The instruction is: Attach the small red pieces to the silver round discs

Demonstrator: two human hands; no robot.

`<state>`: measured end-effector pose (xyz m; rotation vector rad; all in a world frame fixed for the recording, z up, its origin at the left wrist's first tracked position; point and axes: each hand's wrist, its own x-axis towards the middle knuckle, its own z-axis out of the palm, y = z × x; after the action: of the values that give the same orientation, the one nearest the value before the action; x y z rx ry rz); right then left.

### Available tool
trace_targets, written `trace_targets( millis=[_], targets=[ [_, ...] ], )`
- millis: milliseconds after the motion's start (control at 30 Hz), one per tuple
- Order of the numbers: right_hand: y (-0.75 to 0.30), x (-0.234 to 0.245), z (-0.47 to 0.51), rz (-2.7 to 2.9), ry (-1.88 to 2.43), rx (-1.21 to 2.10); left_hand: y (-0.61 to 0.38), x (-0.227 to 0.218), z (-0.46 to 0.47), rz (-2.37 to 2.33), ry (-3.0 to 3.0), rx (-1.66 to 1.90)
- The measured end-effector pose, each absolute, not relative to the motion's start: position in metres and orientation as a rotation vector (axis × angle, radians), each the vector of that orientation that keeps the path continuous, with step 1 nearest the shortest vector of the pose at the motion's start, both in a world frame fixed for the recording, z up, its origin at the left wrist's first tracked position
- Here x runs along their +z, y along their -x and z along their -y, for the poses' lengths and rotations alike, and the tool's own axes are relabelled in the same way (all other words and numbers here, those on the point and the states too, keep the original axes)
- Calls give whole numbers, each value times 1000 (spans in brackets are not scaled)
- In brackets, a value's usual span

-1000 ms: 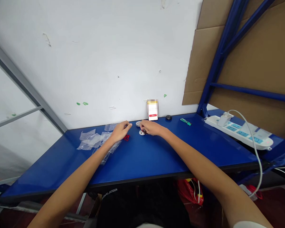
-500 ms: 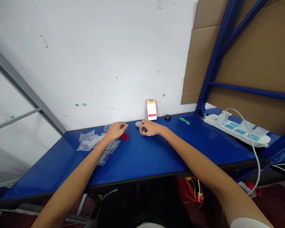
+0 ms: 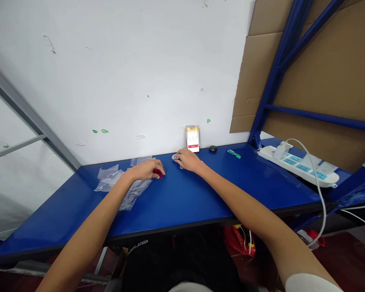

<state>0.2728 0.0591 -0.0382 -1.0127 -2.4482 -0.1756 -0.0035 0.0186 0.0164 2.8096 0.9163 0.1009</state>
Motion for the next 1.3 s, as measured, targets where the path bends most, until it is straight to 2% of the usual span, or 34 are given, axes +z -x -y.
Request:
trace_targets(
  millis=[300,500,733,967,1300],
  targets=[
    [-277,-36,-59,2332,1071,-199,-5,13,-15,-891,-2790,236],
    [-279,-22,-48,2155,1069,-254,-3,17,-13,-963,-2309,534],
    [-270,-14,-26,2176,952,177,-8,18,-17,-1006,-2045,1053],
    [-260,-19,-23,2098,799,412,-18,-1,-20,-1111,-2182,1117],
    [-251,-24,-18,2055,790,297,-27,1,-11,-1225,-2307,1228]
  ],
)
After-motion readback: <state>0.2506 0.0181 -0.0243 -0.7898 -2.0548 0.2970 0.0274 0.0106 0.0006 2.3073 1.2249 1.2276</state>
